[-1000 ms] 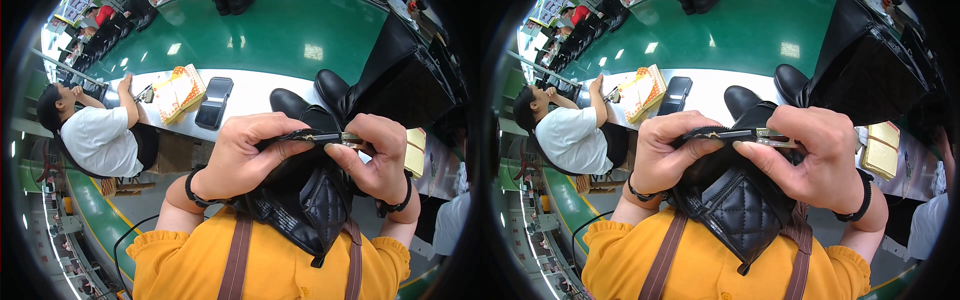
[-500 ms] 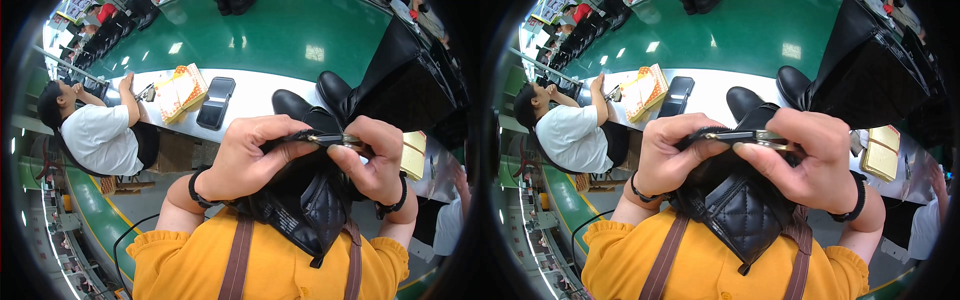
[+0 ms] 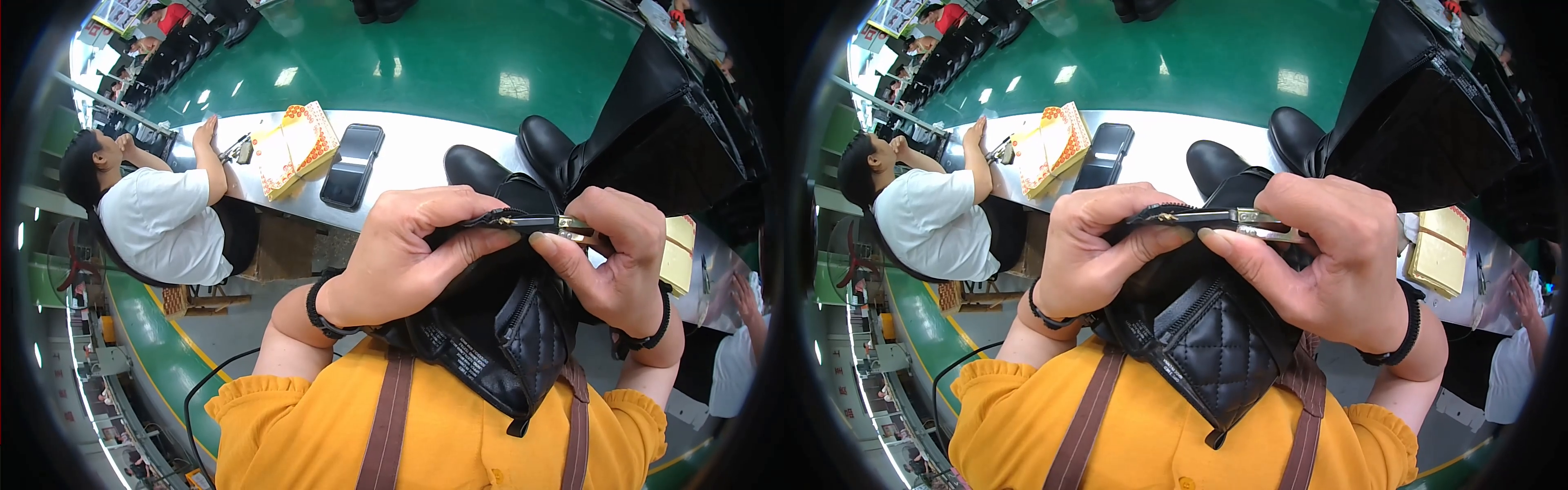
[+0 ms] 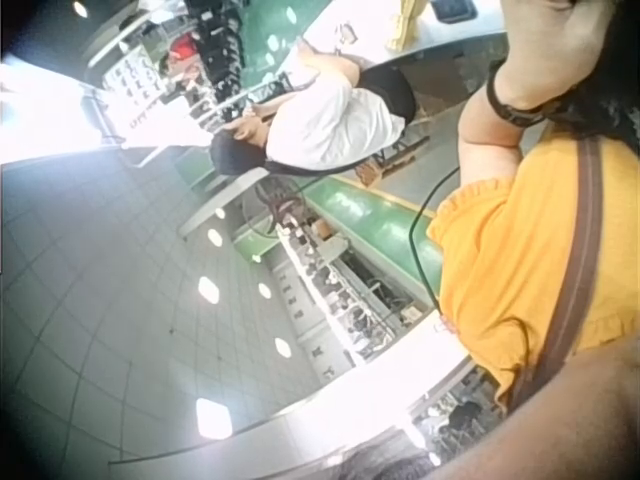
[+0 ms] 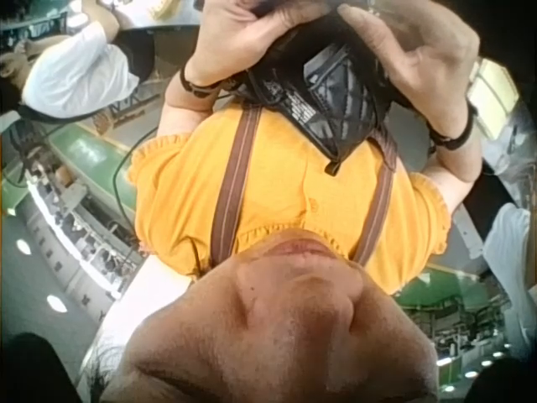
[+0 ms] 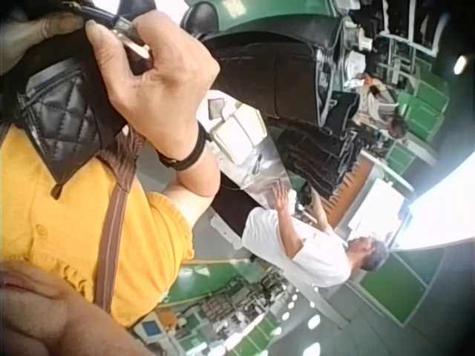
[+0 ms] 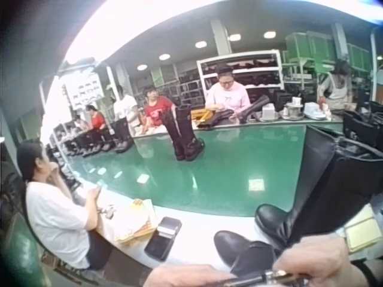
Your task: Inspecting, cleaning, and trimming threads on black boots on a production line.
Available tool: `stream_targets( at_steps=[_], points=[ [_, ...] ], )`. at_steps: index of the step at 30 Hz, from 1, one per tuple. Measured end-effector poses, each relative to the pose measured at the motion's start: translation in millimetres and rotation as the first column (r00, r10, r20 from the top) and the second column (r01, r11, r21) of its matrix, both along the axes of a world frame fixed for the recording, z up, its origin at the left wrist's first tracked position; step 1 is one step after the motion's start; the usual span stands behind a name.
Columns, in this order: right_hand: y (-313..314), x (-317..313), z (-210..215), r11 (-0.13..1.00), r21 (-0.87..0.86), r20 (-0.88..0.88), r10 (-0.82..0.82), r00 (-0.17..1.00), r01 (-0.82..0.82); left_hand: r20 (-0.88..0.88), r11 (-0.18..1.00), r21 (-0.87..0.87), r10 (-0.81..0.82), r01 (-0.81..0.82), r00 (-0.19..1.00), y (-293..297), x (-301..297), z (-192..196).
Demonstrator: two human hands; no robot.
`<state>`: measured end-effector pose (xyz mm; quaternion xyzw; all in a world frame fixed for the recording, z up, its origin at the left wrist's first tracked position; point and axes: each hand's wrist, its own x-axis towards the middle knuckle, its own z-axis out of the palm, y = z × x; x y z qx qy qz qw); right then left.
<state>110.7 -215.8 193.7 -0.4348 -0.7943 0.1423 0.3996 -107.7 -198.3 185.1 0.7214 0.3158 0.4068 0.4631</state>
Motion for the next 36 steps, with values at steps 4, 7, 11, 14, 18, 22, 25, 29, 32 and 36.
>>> stream_targets(
  at_steps=[4,7,11,14,18,22,25,29,32,36],
  points=[
    [4,-2,2,0.999,0.034,0.020,0.011,1.000,-0.011,-0.033,0.999,-0.031,-0.029,0.028,0.999,0,0,0],
    [6,-2,2,0.997,0.060,0.031,0.043,0.999,-0.045,-0.024,0.999,-0.005,-0.038,0.038,0.999,2,0,0],
    [10,0,1,0.994,-0.041,-0.021,0.104,0.994,-0.104,-0.016,1.000,-0.007,-0.018,0.018,1.000,2,-2,-4],
    [13,3,1,0.925,-0.323,-0.169,0.151,0.974,-0.199,0.000,0.999,-0.020,-0.033,0.033,0.999,1,-2,-4],
    [10,2,-4,0.911,-0.366,-0.243,0.104,0.965,-0.191,-0.054,0.999,-0.026,0.016,-0.018,0.998,0,2,1],
    [5,3,-3,0.993,-0.111,-0.102,0.022,0.995,-0.034,-0.024,0.993,-0.096,0.071,-0.073,0.997,1,2,-2],
    [2,2,-2,0.991,-0.129,-0.085,0.008,0.996,-0.019,-0.017,0.995,-0.065,0.079,-0.080,0.997,0,3,-3],
    [2,2,-3,0.990,-0.136,-0.069,0.012,0.998,-0.022,-0.026,0.997,-0.016,0.073,-0.073,0.997,2,4,-2],
    [2,4,0,0.967,-0.252,-0.102,0.018,0.995,-0.043,-0.045,0.997,0.034,0.072,-0.071,0.996,2,4,-2],
    [4,4,2,0.972,-0.230,-0.111,0.023,0.994,-0.049,-0.043,0.996,0.046,0.076,-0.074,0.996,2,5,-3]
  ],
)
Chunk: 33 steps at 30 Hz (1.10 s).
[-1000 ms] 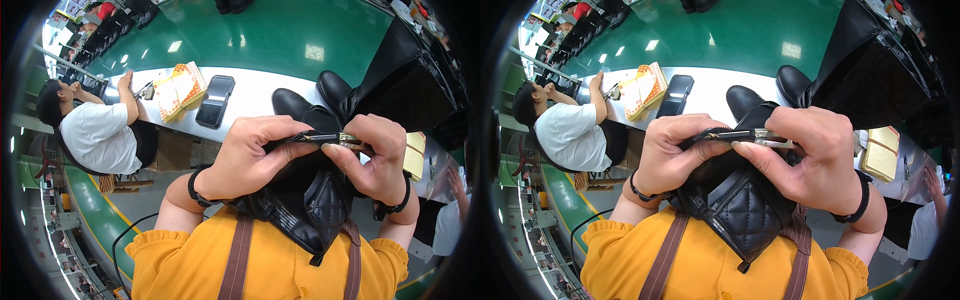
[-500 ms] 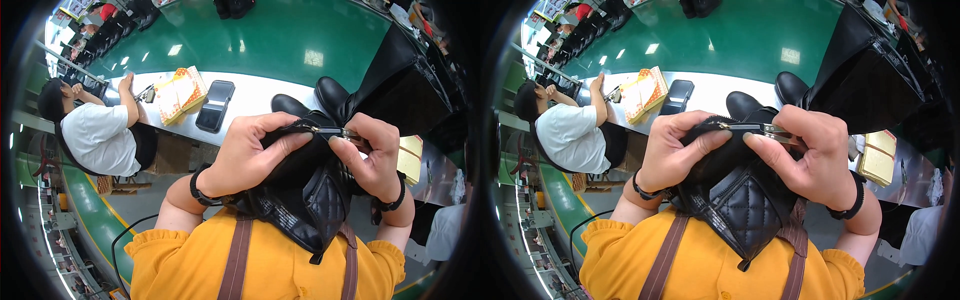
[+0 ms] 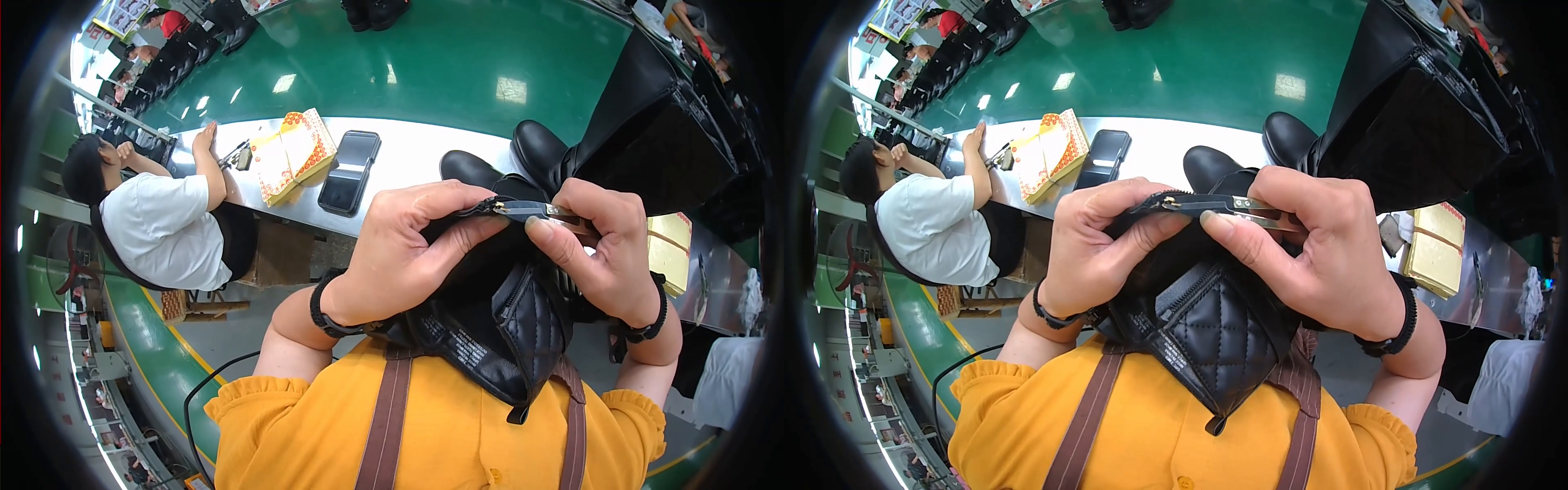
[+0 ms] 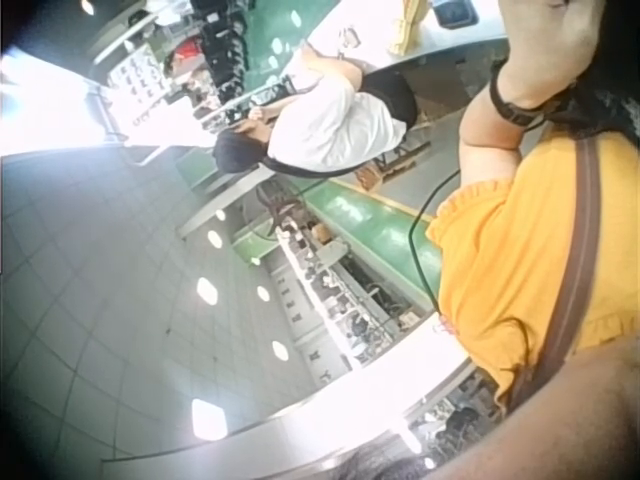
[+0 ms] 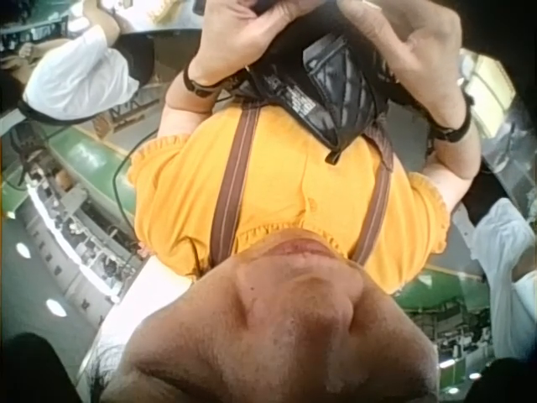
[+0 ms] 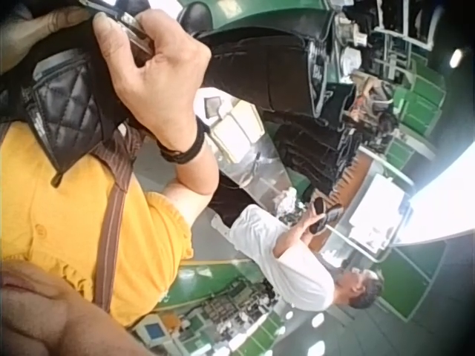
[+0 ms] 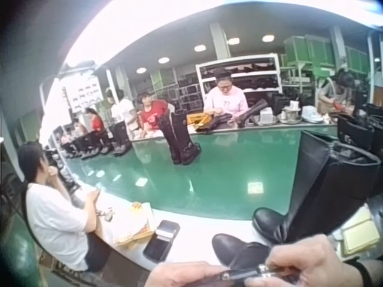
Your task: Inspecting, cleaning, and trimming threads on black boots on a production line.
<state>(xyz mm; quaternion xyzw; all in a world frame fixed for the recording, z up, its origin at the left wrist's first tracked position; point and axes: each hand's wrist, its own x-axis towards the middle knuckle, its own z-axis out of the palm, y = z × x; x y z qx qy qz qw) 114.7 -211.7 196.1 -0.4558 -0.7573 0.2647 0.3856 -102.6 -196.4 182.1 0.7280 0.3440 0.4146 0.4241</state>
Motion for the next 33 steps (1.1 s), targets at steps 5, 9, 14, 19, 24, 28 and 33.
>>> stream_targets(
  at_steps=[5,9,14,19,24,28,33],
  points=[
    [0,-1,3,1.000,0.000,0.020,0.010,1.000,-0.010,-0.006,1.000,0.017,-0.003,0.003,1.000,0,0,0],
    [2,0,4,1.000,0.014,0.039,0.027,0.999,-0.027,-0.009,1.000,-0.002,-0.021,0.021,1.000,0,0,0],
    [4,1,0,0.991,0.125,0.081,0.034,0.996,-0.044,-0.007,0.998,-0.037,-0.046,0.046,0.999,0,-1,0],
    [8,0,-3,0.966,0.251,0.121,0.030,0.992,-0.059,0.001,0.995,-0.061,-0.075,0.075,0.997,1,-2,-1],
    [6,-3,-5,0.955,0.294,0.073,0.029,0.997,-0.049,0.005,0.999,-0.039,-0.027,0.027,1.000,-3,0,2],
    [1,0,-6,0.990,-0.140,-0.191,-0.003,0.982,-0.024,-0.048,0.999,-0.015,0.029,-0.029,0.998,-5,2,8],
    [-1,13,-1,0.981,0.077,-0.212,-0.159,0.964,0.179,0.063,0.981,-0.196,0.016,-0.004,0.998,-3,-1,3]
  ],
)
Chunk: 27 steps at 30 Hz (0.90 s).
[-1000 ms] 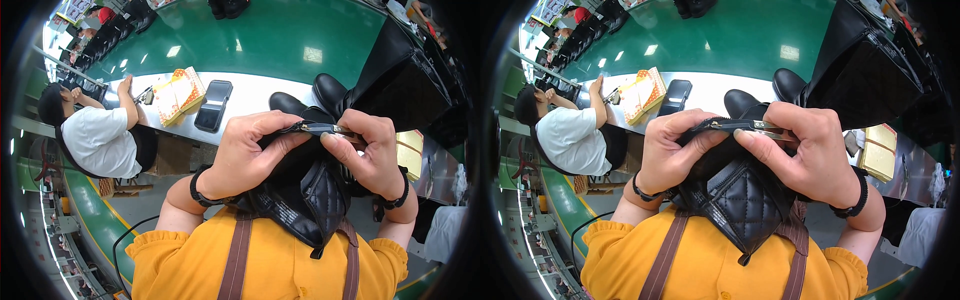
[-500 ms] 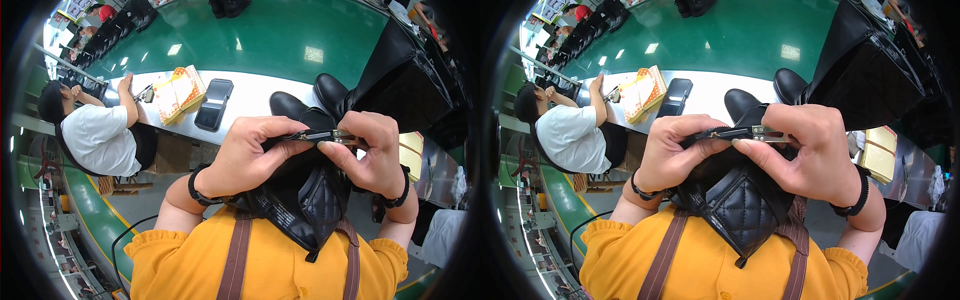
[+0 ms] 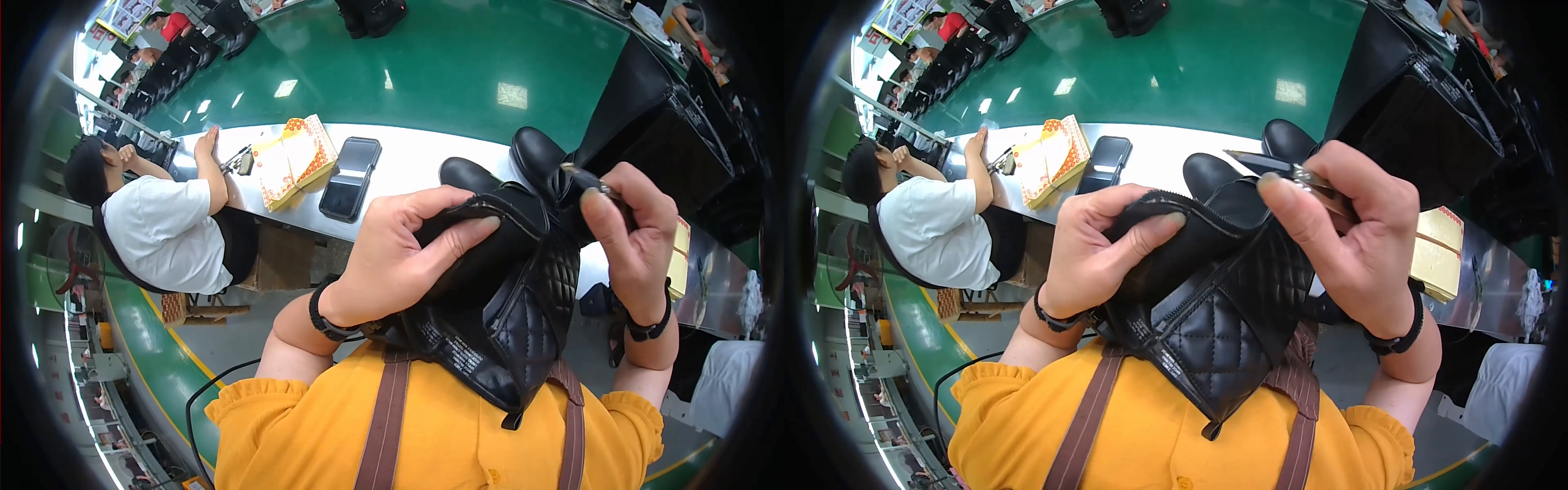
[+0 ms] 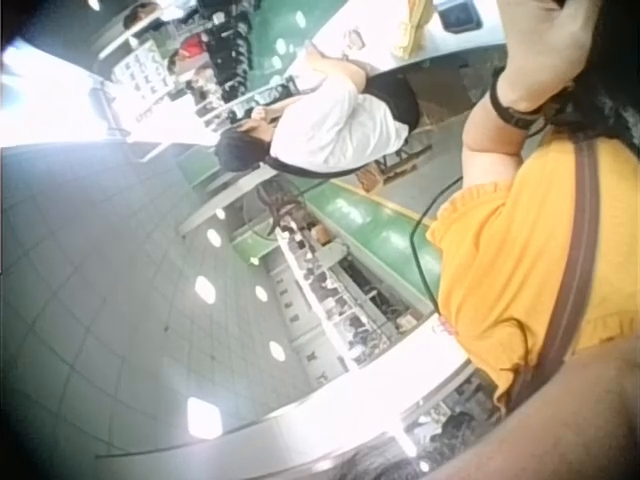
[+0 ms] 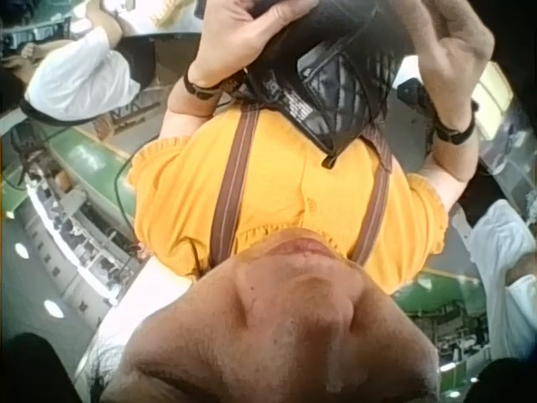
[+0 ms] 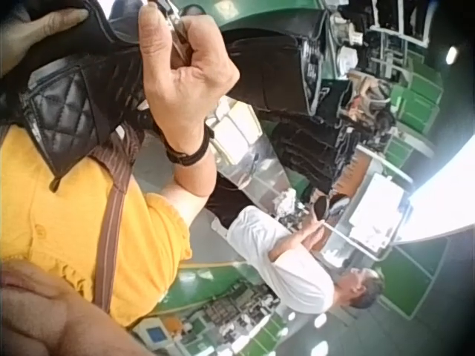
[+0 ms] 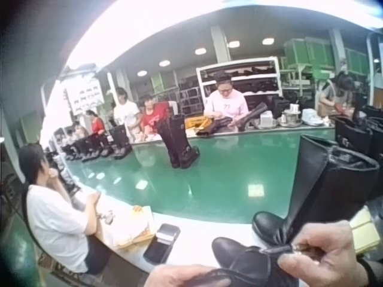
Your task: Inspecting, cleaning, and trimming threads on black boots on a production line.
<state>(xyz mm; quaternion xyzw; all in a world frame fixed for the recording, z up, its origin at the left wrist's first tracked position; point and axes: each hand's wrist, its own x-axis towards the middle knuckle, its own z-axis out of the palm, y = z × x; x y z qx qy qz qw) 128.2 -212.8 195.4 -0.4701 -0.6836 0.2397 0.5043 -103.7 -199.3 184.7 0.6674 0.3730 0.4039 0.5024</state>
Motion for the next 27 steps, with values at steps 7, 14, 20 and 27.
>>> stream_targets(
  at_steps=[7,14,20,27],
  points=[
    [-3,-7,-2,0.996,0.071,0.285,0.028,0.958,-0.050,0.028,0.999,-0.046,0.011,-0.009,1.000,-2,0,0],
    [-2,-13,-2,0.985,0.162,0.359,-0.004,0.934,-0.058,-0.014,0.997,0.060,0.044,-0.043,0.999,-3,0,-1],
    [0,-17,0,0.987,0.113,0.318,0.070,0.945,-0.111,-0.066,0.997,-0.071,-0.020,0.015,0.998,-1,-2,4],
    [7,-13,8,0.985,-0.117,0.079,0.138,0.987,-0.128,0.004,0.998,-0.015,-0.069,0.069,0.998,0,-1,1]
  ],
)
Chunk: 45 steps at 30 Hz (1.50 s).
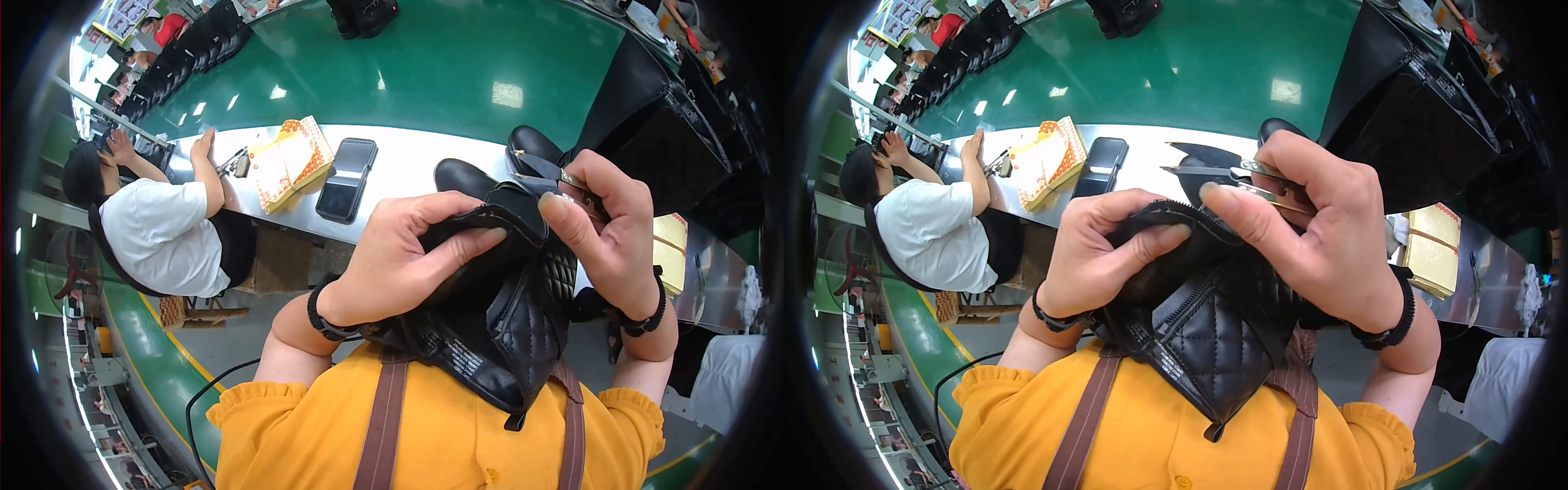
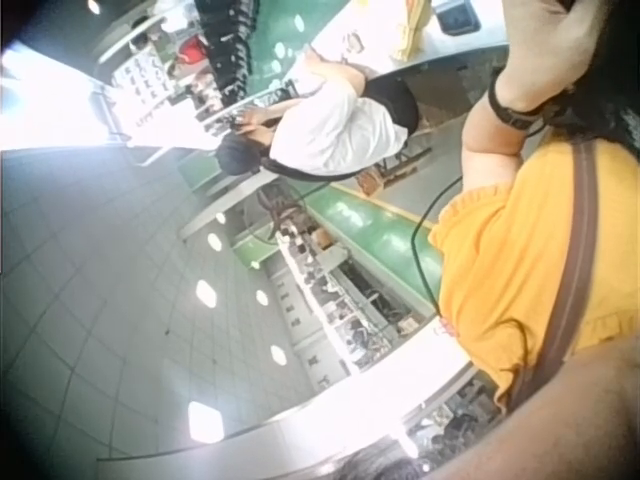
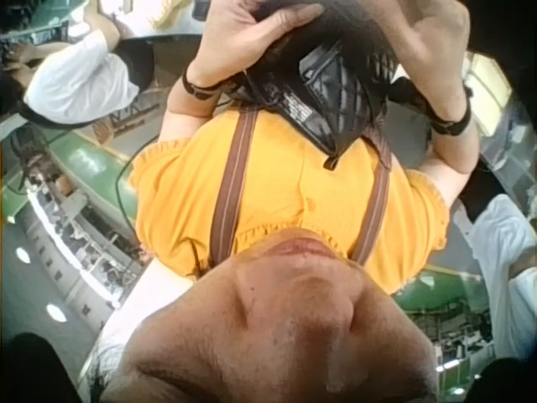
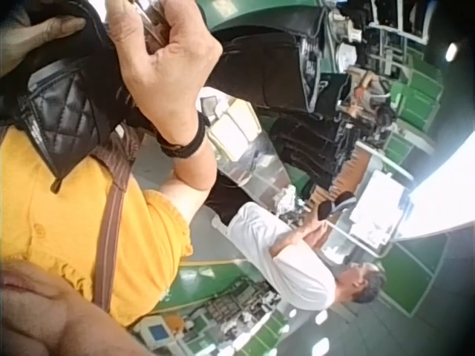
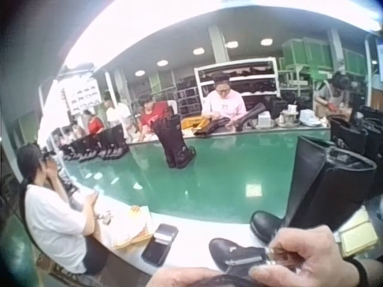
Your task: Inspecting, cleaning, and trimming threads on black boots on a production line.
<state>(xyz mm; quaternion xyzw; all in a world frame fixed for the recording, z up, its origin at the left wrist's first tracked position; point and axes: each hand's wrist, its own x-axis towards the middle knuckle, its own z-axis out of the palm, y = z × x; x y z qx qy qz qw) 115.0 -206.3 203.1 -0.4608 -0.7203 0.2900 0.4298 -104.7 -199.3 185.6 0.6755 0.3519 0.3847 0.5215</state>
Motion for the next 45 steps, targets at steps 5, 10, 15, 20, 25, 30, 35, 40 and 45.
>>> stream_targets(
  at_steps=[5,10,15,20,25,30,35,40,45],
  points=[
    [3,-7,9,0.976,-0.182,-0.130,0.093,0.987,-0.116,-0.067,0.997,0.061,-0.035,0.040,0.997,-2,3,5],
    [11,-10,11,0.941,-0.281,-0.123,0.159,0.980,-0.188,-0.062,0.998,0.046,-0.046,0.049,0.997,-2,2,7],
    [10,-7,15,0.881,-0.400,-0.222,0.175,0.959,-0.253,-0.024,0.999,-0.023,-0.043,0.043,0.999,1,-1,2],
    [12,-7,14,0.991,-0.132,0.024,0.034,0.999,-0.031,-0.058,0.994,-0.012,-0.109,0.109,0.992,2,-9,13],
    [14,-13,12,0.966,0.243,0.239,-0.148,0.960,0.089,0.181,0.949,-0.128,-0.265,0.290,0.947,36,-24,12],
    [17,-14,6,0.935,0.353,0.284,-0.141,0.948,0.034,0.122,0.975,0.220,-0.009,-0.018,0.992,55,-2,21],
    [22,-14,7,0.918,0.397,0.332,-0.164,0.929,0.020,-0.272,0.784,0.621,0.220,-0.004,0.937,62,7,20],
    [20,-13,7,0.913,0.404,0.335,-0.196,0.921,0.048,0.109,0.802,0.511,0.298,-0.311,0.948,98,-4,4],
    [19,-3,5,0.919,0.391,0.297,-0.187,0.936,0.059,0.191,0.840,0.295,0.415,-0.455,0.889,133,-24,9]
  ],
)
